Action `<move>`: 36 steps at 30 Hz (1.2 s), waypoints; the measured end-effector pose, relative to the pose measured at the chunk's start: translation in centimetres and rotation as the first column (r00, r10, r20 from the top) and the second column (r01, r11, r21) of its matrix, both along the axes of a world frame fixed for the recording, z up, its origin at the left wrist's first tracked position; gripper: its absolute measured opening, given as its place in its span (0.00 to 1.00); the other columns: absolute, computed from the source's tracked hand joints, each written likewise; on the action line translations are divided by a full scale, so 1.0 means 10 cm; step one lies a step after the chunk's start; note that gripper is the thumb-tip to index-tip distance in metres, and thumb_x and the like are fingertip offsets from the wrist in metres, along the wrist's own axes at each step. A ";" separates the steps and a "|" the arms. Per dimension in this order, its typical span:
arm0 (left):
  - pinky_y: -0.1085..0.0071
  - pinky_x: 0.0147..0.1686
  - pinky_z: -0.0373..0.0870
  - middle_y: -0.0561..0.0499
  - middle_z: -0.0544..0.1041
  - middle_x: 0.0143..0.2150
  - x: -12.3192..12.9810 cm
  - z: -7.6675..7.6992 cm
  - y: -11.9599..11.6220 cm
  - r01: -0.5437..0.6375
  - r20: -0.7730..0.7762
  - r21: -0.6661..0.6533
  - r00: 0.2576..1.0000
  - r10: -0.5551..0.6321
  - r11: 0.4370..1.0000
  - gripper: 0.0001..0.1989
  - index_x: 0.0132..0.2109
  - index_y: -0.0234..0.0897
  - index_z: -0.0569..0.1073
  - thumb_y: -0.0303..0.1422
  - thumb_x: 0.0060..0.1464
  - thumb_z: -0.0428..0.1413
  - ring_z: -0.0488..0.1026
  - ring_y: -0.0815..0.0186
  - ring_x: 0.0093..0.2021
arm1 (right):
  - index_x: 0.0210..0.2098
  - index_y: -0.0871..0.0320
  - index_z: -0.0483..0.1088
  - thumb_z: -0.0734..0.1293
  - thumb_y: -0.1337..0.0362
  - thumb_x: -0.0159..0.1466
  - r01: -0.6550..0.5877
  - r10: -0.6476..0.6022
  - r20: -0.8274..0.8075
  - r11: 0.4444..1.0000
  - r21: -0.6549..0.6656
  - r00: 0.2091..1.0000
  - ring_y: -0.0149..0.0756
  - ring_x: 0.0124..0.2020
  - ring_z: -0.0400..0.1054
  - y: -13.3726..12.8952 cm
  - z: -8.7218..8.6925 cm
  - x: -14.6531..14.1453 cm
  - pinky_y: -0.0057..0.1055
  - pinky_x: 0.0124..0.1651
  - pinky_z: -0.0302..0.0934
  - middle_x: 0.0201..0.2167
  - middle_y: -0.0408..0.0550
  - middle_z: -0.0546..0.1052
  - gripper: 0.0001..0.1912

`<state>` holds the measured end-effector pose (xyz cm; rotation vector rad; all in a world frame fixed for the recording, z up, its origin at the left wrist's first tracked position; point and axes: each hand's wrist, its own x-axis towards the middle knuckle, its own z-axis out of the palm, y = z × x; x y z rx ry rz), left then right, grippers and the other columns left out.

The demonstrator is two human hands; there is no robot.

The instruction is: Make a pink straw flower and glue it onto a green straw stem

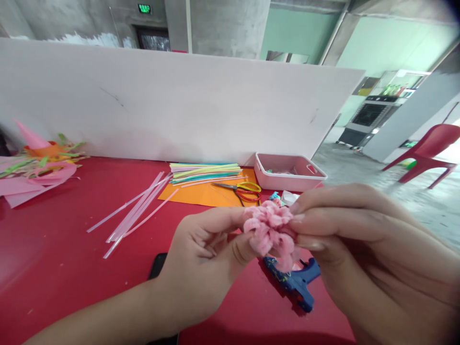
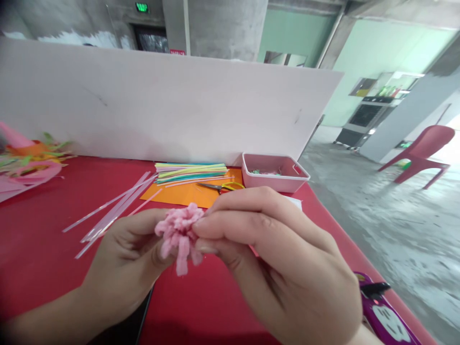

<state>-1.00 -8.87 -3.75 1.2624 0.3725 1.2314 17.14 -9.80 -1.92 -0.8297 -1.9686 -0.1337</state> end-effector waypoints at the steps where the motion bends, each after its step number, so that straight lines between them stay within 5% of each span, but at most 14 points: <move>1: 0.81 0.39 0.76 0.57 0.85 0.33 0.00 0.00 0.00 0.000 0.005 -0.009 1.000 0.000 1.000 0.13 0.41 0.49 0.84 0.25 0.52 0.64 0.80 0.72 0.33 | 0.41 0.46 0.72 0.62 0.61 0.71 -0.002 0.002 0.001 1.000 -0.001 1.000 0.23 0.37 0.72 0.00 0.00 0.01 0.23 0.42 0.69 0.39 0.35 0.75 0.06; 8: 0.77 0.39 0.77 0.54 0.85 0.34 0.01 -0.01 0.00 -0.059 -0.025 -0.002 0.998 0.059 0.998 0.07 0.38 0.45 0.85 0.29 0.51 0.66 0.81 0.68 0.35 | 0.40 0.49 0.72 0.63 0.64 0.70 -0.015 0.015 -0.032 1.000 0.011 0.999 0.25 0.38 0.72 0.01 -0.02 -0.04 0.24 0.43 0.69 0.37 0.38 0.75 0.05; 12: 0.77 0.38 0.77 0.53 0.84 0.33 0.01 -0.02 0.03 -0.086 -0.049 0.046 0.995 0.088 0.995 0.05 0.38 0.44 0.84 0.32 0.55 0.64 0.80 0.69 0.34 | 0.40 0.56 0.72 0.67 0.74 0.64 -0.132 0.136 -0.132 0.990 0.040 0.982 0.30 0.40 0.74 0.05 -0.03 -0.08 0.28 0.43 0.70 0.37 0.43 0.77 0.08; 17: 0.80 0.35 0.76 0.55 0.84 0.32 0.01 -0.02 0.05 -0.166 -0.048 0.019 0.985 0.167 0.986 0.06 0.37 0.45 0.84 0.31 0.49 0.67 0.79 0.70 0.32 | 0.41 0.51 0.71 0.66 0.62 0.68 -0.179 0.167 -0.154 0.982 -0.066 0.974 0.35 0.43 0.74 0.07 -0.02 -0.04 0.34 0.44 0.73 0.34 0.42 0.78 0.03; 21: 0.83 0.34 0.76 0.56 0.84 0.31 -0.01 -0.02 0.05 -0.200 -0.043 0.025 0.979 0.201 0.979 0.09 0.36 0.45 0.85 0.27 0.45 0.69 0.79 0.72 0.30 | 0.42 0.50 0.74 0.66 0.67 0.67 -0.138 0.137 -0.027 0.990 -0.022 0.990 0.34 0.45 0.75 0.03 0.01 -0.03 0.31 0.48 0.72 0.43 0.43 0.78 0.07; 28: 0.81 0.35 0.77 0.54 0.85 0.33 0.01 0.02 0.07 -0.238 -0.062 0.056 0.969 0.241 0.970 0.10 0.37 0.46 0.85 0.28 0.46 0.69 0.80 0.70 0.33 | 0.41 0.55 0.75 0.70 0.62 0.65 -0.028 0.030 -0.021 0.993 0.115 0.999 0.28 0.38 0.76 -0.07 0.08 -0.10 0.21 0.47 0.72 0.41 0.43 0.80 0.06; 36: 0.81 0.34 0.77 0.54 0.84 0.30 0.01 0.00 0.03 -0.267 -0.048 0.088 0.961 0.272 0.960 0.04 0.35 0.43 0.84 0.34 0.49 0.68 0.80 0.70 0.30 | 0.43 0.46 0.74 0.65 0.61 0.68 -0.032 0.032 0.037 0.999 -0.007 0.999 0.26 0.37 0.75 0.00 0.02 0.01 0.23 0.46 0.73 0.42 0.36 0.78 0.06</move>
